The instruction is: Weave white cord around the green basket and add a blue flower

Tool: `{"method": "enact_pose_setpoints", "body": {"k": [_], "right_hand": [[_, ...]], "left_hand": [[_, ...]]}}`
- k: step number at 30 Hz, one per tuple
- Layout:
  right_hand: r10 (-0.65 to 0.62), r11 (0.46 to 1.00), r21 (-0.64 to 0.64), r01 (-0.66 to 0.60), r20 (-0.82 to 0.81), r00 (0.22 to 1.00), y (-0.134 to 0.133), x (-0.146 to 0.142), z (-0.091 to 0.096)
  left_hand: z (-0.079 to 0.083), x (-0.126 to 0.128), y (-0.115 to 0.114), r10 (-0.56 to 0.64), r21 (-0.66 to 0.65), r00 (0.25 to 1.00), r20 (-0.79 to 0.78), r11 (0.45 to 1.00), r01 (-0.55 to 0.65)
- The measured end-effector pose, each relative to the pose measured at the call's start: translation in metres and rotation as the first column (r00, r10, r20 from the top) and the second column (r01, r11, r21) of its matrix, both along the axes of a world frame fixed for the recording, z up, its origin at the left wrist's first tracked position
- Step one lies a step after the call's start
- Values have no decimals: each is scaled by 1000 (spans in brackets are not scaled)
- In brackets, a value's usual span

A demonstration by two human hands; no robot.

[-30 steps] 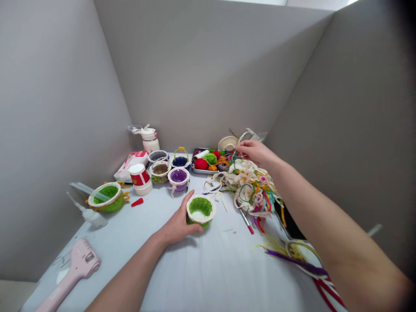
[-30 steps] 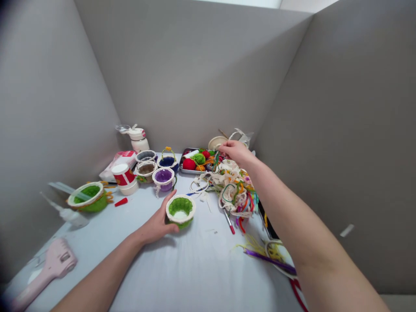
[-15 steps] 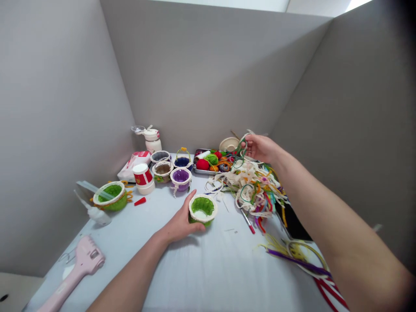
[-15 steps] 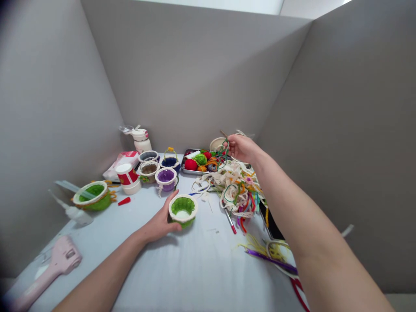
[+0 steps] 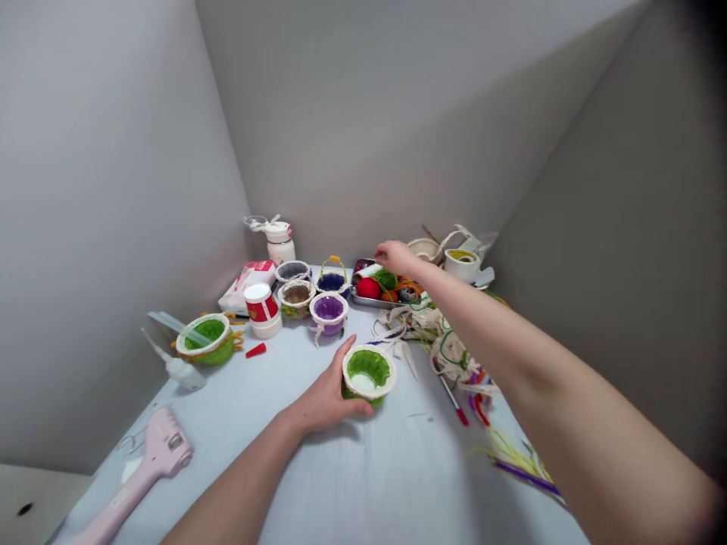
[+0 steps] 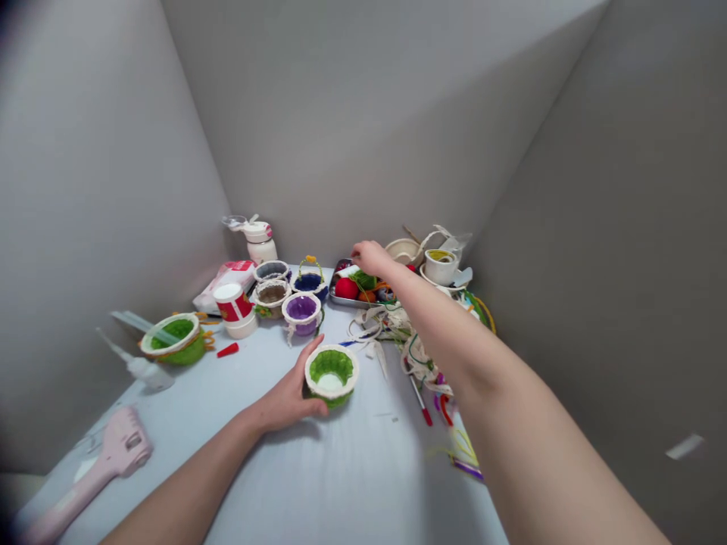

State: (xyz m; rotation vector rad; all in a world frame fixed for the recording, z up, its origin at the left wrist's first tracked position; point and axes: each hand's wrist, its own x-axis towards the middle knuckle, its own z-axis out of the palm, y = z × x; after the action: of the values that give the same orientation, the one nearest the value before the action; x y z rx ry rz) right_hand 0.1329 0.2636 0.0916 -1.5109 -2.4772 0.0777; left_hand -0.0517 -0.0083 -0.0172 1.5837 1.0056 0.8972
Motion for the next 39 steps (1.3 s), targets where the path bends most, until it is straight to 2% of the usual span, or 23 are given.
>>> {"method": "enact_pose_setpoints", "body": {"k": [3, 6, 9, 11, 15, 20, 23, 27, 28, 29, 30, 32, 33, 34, 36, 37, 39], "right_hand": [[-24, 996, -80, 33, 117, 993, 17, -36, -11], [-88, 983, -137, 119, 210, 974, 24, -64, -26], [-161, 974, -117, 192, 235, 959, 23, -78, -37], [-198, 973, -77, 219, 214, 956, 22, -78, -39], [-258, 966, 42, 255, 83, 963, 17, -52, -26], [-286, 938, 143, 317, -199, 937, 3, 10, 3], [-237, 936, 154, 316, -389, 890, -10, 43, 12], [-178, 953, 101, 287, -582, 794, -37, 69, 16], [-176, 959, 55, 278, -656, 734, -45, 73, 17], [-180, 967, -17, 254, -750, 636, -55, 77, 19], [-195, 973, -104, 205, -847, 494, -66, 80, 20], [-268, 963, -267, 28, -954, 132, -88, 84, 23], [-317, 947, -315, -54, -948, -16, -100, 86, 23], [-371, 927, -358, -114, -921, -119, -112, 86, 22], [-498, 865, -455, -211, -831, -249, -131, 85, 16], [-560, 827, -499, -260, -779, -284, -139, 84, 11], [-642, 765, -556, -325, -705, -302, -147, 79, 1]], "left_hand": [[0, 1, 0, 3, -7, 1000, 8, 1000, -3], [0, 1, 0, -3, -17, 1000, 9, 1000, 3], [1, 0, 0, 2, -21, 1000, 2, 1000, -2], [2, 0, 0, 6, -21, 1000, -2, 1000, -6], [5, 0, 0, 15, -23, 1000, -4, 1000, -15], [1, 0, 0, 19, -8, 1000, 13, 1000, -19], [-1, -1, 2, 23, 24, 999, 35, 999, -24], [-2, -2, 2, 39, 87, 998, 49, 995, -43], [-2, -3, 3, 45, 101, 998, 54, 994, -50], [-2, -3, 3, 53, 115, 997, 61, 992, -60], [-2, -3, 3, 63, 127, 995, 74, 989, -72], [-3, -3, 4, 82, 143, 991, 108, 985, -97], [-4, -3, 4, 93, 149, 988, 125, 983, -111], [-4, -3, 5, 102, 156, 985, 138, 980, -123], [-5, -2, 5, 110, 168, 982, 153, 976, -136], [-6, -2, 5, 109, 173, 982, 154, 976, -136], [-6, -1, 4, 101, 173, 984, 150, 977, -126]]}}
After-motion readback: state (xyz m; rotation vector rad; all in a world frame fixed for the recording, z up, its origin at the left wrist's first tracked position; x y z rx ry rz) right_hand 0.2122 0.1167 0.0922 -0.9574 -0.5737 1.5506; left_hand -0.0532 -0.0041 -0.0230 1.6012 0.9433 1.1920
